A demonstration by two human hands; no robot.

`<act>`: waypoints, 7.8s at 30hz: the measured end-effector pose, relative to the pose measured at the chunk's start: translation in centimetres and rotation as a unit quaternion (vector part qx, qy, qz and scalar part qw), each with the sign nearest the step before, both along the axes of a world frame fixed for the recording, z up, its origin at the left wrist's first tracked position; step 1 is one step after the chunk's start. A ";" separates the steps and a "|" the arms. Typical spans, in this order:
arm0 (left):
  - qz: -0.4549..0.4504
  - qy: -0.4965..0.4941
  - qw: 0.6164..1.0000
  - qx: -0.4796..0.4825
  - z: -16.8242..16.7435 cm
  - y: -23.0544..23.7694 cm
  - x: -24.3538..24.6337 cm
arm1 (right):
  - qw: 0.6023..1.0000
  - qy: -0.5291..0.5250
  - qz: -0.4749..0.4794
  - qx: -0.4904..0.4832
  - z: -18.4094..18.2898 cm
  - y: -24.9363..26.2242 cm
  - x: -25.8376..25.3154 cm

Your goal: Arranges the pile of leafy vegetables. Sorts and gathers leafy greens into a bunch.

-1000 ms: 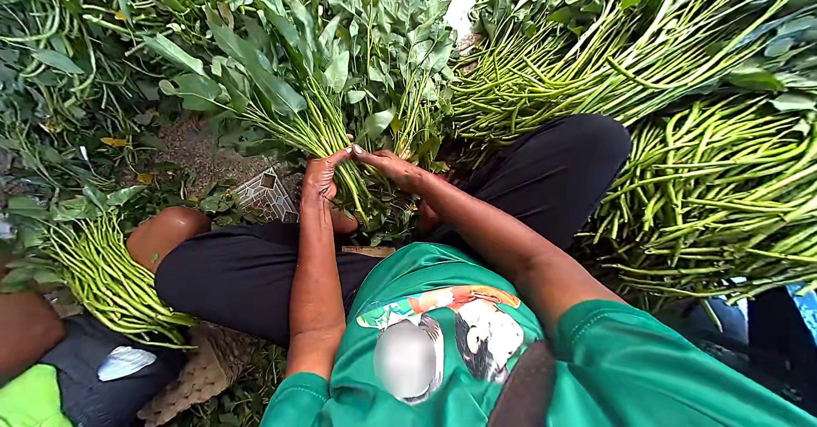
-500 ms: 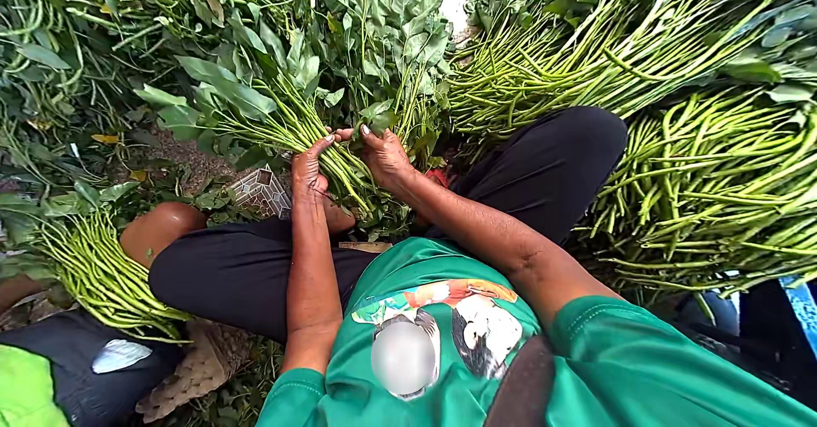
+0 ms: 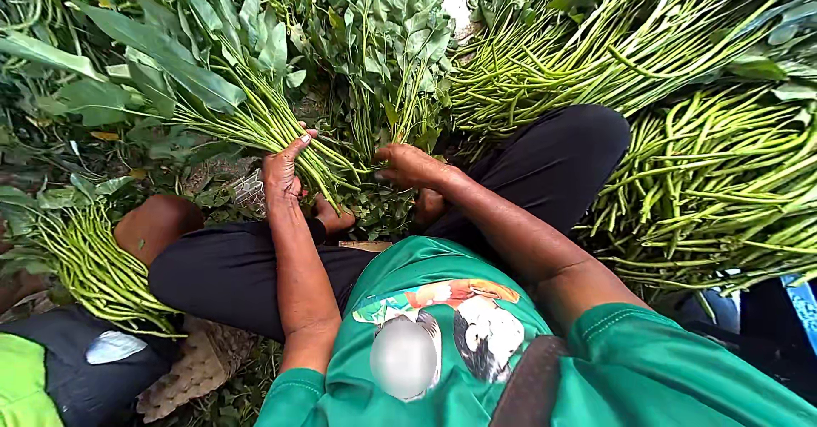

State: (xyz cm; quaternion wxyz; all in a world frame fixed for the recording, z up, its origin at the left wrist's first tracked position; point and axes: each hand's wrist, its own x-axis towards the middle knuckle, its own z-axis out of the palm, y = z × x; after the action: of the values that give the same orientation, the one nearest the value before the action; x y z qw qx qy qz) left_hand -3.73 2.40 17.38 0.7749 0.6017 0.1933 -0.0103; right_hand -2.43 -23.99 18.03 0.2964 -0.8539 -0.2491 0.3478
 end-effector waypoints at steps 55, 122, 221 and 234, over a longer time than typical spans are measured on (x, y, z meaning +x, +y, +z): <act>0.037 0.053 0.998 -0.008 -1.7 -3.6 0.3 | 0.853 -0.022 -0.476 0.213 -7.6 1.9 8.4; 0.104 0.073 0.990 0.058 -1.1 -0.5 0.8 | 0.995 0.090 -0.008 0.040 -2.3 2.2 -2.4; -0.039 0.195 0.978 0.062 -5.1 -7.2 0.4 | 0.982 -0.168 -0.047 0.068 -6.5 2.2 -6.6; -0.107 0.154 0.974 0.125 -3.9 -7.6 1.9 | 0.907 0.247 -0.302 0.158 -3.4 1.1 -5.3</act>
State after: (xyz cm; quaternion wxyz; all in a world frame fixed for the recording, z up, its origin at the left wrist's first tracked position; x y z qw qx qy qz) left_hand -1.78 -5.24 13.52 0.6486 0.7024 0.2446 -0.1613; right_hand -7.78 -22.92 14.66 0.5701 -0.7171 0.0503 0.3978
